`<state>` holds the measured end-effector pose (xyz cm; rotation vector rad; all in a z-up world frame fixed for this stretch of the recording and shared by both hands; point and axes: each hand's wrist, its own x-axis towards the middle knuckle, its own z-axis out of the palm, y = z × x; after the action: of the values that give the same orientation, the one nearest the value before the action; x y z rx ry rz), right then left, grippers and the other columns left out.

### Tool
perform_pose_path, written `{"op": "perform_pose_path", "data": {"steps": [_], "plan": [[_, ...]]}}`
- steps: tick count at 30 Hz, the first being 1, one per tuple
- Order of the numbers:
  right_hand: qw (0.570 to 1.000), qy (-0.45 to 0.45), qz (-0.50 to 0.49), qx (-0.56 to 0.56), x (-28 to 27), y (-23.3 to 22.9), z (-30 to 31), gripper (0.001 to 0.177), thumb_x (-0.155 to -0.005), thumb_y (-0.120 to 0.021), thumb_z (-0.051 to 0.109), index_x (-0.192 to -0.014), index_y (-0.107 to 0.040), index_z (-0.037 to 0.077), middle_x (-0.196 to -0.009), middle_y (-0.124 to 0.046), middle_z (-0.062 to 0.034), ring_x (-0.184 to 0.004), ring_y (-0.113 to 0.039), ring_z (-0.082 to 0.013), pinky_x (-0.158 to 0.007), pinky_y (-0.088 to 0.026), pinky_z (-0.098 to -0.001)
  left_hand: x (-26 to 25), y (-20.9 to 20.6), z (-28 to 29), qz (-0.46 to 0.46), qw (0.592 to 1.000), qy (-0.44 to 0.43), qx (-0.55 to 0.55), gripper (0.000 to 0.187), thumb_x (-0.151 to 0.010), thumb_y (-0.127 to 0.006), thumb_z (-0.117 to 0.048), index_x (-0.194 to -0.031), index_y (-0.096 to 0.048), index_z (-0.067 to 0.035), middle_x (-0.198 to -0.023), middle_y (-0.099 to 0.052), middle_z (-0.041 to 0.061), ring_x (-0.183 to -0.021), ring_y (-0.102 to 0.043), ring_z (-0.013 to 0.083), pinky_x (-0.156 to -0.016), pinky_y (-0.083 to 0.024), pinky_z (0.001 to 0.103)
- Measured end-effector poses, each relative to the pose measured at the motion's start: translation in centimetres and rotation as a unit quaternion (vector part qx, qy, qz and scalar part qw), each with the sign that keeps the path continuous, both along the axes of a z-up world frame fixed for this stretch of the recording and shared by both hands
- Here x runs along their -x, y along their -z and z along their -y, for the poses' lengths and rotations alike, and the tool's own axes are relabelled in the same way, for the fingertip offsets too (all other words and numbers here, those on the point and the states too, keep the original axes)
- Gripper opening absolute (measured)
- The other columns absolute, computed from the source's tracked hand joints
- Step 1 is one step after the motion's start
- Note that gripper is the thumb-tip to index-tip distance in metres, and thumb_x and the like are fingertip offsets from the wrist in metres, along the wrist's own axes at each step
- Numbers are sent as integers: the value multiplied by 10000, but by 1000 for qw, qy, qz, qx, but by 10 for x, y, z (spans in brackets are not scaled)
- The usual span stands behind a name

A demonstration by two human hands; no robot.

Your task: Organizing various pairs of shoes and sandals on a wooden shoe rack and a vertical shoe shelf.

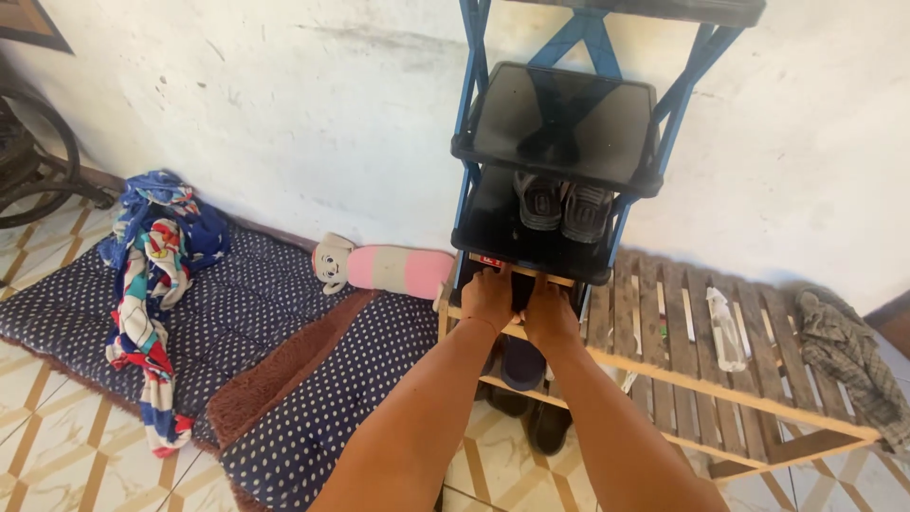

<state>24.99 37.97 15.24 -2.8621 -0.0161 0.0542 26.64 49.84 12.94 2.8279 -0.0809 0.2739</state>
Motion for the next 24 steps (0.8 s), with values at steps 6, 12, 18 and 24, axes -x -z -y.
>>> {"op": "perform_pose_path", "data": {"steps": [6, 12, 18, 24], "plan": [[999, 7, -33, -7, -33, 10, 25, 1202, -743, -932, 351, -1598, -146, 41, -1557, -369, -254, -1384, -466, -403, -1083, -476, -456, -9, -17, 8, -114, 990, -81, -3, 1206, -551, -1030, -368, -1540, -352, -241, -1600, -242, 230, -1235, -536, 374, -899, -577, 402], [999, 38, -21, 3, -17, -8, 15, 1200, -665, -954, 406, -1580, -263, 53, -1596, -369, -212, -1459, -409, -372, -1111, -455, -463, -74, 64, 12, -27, 993, -96, -58, 956, -656, -962, -346, -1484, -502, -215, -1567, -378, 116, -1154, -571, 421, -882, -570, 432], [974, -32, 134, 181, -33, 8, 24, 1066, -711, -865, 586, -1514, -399, 63, -1561, -421, -170, -1476, -373, -350, -1211, -270, -518, -32, -4, 5, -129, 983, -58, -121, 1295, -499, -1023, -553, -1544, -408, -100, -1529, -373, 165, -1214, -528, 384, -925, -532, 429], [980, -50, 14, 193, -20, -28, 12, 1259, -577, -926, 624, -1551, -370, 53, -1590, -403, -171, -1503, -338, -347, -1229, -253, -484, -26, -3, 6, -128, 987, -87, -51, 1279, -458, -1037, -473, -1536, -412, -186, -1546, -380, 98, -1240, -509, 374, -910, -553, 386]]}}
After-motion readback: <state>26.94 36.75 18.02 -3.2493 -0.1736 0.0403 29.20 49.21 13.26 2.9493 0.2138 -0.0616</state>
